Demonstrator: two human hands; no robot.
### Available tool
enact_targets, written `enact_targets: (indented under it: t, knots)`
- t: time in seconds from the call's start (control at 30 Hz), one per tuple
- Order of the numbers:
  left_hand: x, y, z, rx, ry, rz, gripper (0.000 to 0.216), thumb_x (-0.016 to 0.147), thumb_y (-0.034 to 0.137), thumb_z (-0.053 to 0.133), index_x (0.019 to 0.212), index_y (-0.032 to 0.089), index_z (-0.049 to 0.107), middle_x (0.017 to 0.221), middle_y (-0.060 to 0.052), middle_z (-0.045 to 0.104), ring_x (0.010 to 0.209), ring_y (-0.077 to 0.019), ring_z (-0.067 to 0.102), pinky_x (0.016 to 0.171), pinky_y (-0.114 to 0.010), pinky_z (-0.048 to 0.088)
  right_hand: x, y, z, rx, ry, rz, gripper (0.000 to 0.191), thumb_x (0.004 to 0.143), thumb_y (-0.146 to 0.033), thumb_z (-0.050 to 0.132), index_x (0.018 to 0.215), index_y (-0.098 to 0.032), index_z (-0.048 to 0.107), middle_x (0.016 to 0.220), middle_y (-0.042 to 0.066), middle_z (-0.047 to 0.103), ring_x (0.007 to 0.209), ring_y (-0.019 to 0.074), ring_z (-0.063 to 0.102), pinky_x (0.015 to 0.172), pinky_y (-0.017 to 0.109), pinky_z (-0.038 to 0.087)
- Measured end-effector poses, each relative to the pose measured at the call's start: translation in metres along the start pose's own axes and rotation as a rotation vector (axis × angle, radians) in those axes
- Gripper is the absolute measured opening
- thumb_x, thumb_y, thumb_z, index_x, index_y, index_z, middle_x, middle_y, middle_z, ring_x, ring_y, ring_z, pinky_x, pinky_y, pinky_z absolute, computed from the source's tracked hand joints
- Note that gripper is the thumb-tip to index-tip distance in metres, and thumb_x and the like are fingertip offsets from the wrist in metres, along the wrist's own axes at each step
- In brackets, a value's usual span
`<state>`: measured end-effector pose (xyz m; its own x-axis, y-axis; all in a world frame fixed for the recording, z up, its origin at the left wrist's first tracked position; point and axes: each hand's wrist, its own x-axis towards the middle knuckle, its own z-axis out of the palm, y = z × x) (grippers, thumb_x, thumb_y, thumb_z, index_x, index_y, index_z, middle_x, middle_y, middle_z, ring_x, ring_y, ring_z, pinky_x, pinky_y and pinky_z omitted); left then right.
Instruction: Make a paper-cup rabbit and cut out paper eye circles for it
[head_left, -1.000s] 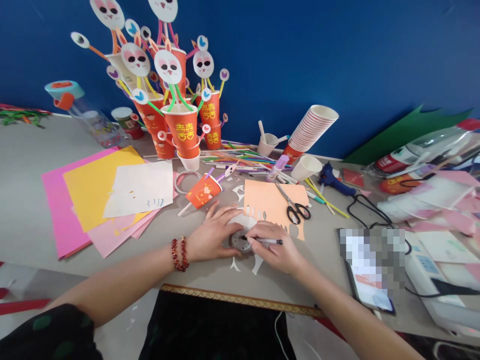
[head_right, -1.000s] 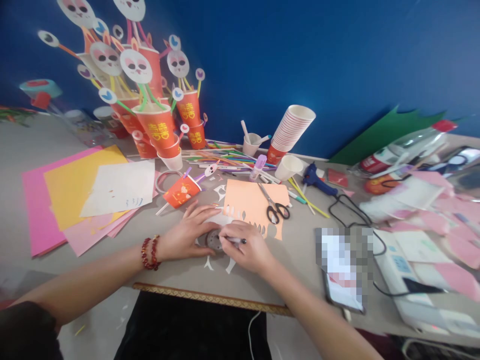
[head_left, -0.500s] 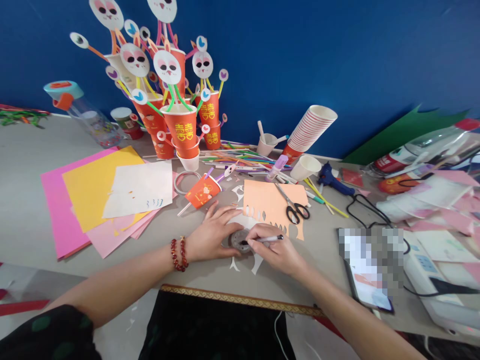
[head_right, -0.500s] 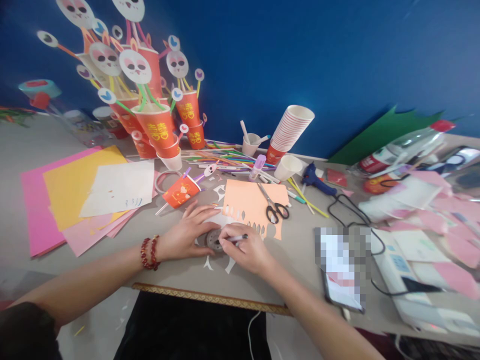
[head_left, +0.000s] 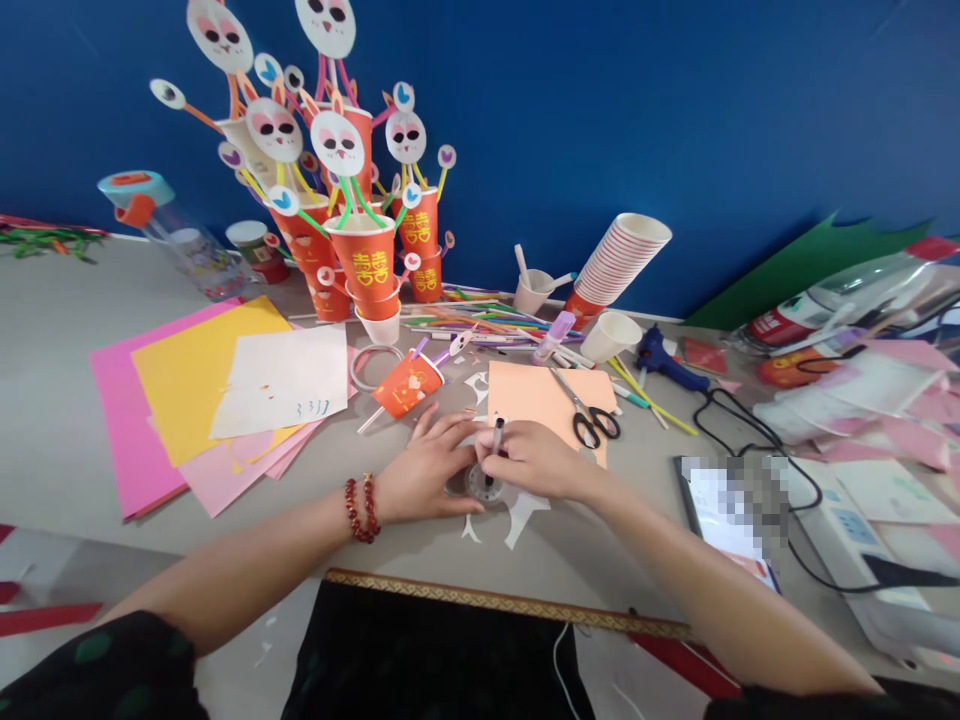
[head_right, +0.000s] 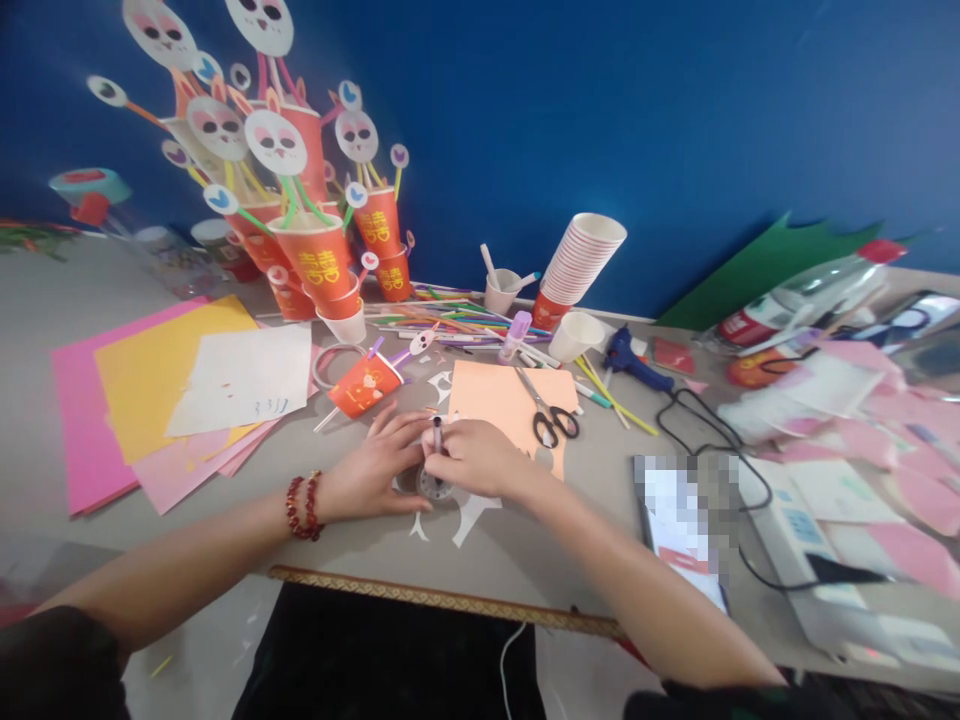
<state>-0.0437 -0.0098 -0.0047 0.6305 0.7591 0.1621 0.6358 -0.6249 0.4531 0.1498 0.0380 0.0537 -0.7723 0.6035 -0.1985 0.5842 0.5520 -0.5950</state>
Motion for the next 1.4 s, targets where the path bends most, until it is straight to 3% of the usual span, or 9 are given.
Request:
enact_targets:
  t: [0.17, 0.3, 0.77, 1.1, 1.4]
  knots:
    - [-0.001, -0.002, 0.005, -0.004, 0.015, -0.015, 0.071, 0.075, 0.060, 0.068, 0.132, 0.021, 0.052, 0.138, -0.016, 0.051, 0.135, -0.0350, 0.035, 0.115, -0.061, 0.009, 0.010, -0.011, -0.007, -0.215, -0.078, -0.066, 0.018, 0.082, -0.019, 0.049, 0.071, -0.018, 0.063, 0.078, 0.003, 0.068, 0.073, 0.0182, 0.059, 0.064, 0.026, 0.034]
    - [-0.001, -0.003, 0.006, -0.039, 0.016, -0.014, 0.075, 0.074, 0.063, 0.068, 0.135, 0.023, 0.050, 0.140, -0.014, 0.052, 0.135, -0.0356, 0.035, 0.115, -0.062, 0.006, 0.010, -0.016, -0.005, -0.268, -0.060, -0.100, 0.013, 0.080, -0.016, 0.053, 0.072, -0.019, 0.063, 0.079, 0.003, 0.069, 0.071, 0.0183, 0.060, 0.061, 0.026, 0.032]
    - [-0.001, -0.004, 0.006, -0.101, 0.023, -0.007, 0.070, 0.074, 0.063, 0.068, 0.132, 0.027, 0.054, 0.140, -0.010, 0.053, 0.136, -0.0351, 0.035, 0.115, -0.060, 0.006, 0.005, -0.020, -0.001, -0.277, 0.006, -0.206, 0.010, 0.078, -0.012, 0.054, 0.073, -0.018, 0.061, 0.080, 0.005, 0.067, 0.072, 0.0190, 0.058, 0.062, 0.027, 0.033]
    - [-0.001, -0.003, 0.006, -0.134, 0.030, -0.023, 0.072, 0.072, 0.060, 0.072, 0.132, 0.025, 0.052, 0.140, -0.010, 0.053, 0.137, -0.0347, 0.035, 0.115, -0.059, 0.007, 0.001, -0.011, 0.005, -0.101, 0.058, -0.282, 0.017, 0.077, -0.010, 0.051, 0.064, -0.019, 0.050, 0.070, 0.001, 0.058, 0.069, 0.0162, 0.053, 0.062, 0.025, 0.036]
    - [0.000, -0.001, 0.004, -0.131, 0.024, -0.027, 0.064, 0.071, 0.054, 0.074, 0.127, 0.027, 0.057, 0.141, -0.009, 0.053, 0.136, -0.0349, 0.036, 0.114, -0.060, 0.010, -0.010, -0.008, 0.012, -0.088, 0.160, -0.306, 0.019, 0.081, -0.013, 0.048, 0.063, -0.020, 0.047, 0.066, 0.000, 0.053, 0.065, 0.0157, 0.048, 0.059, 0.025, 0.033]
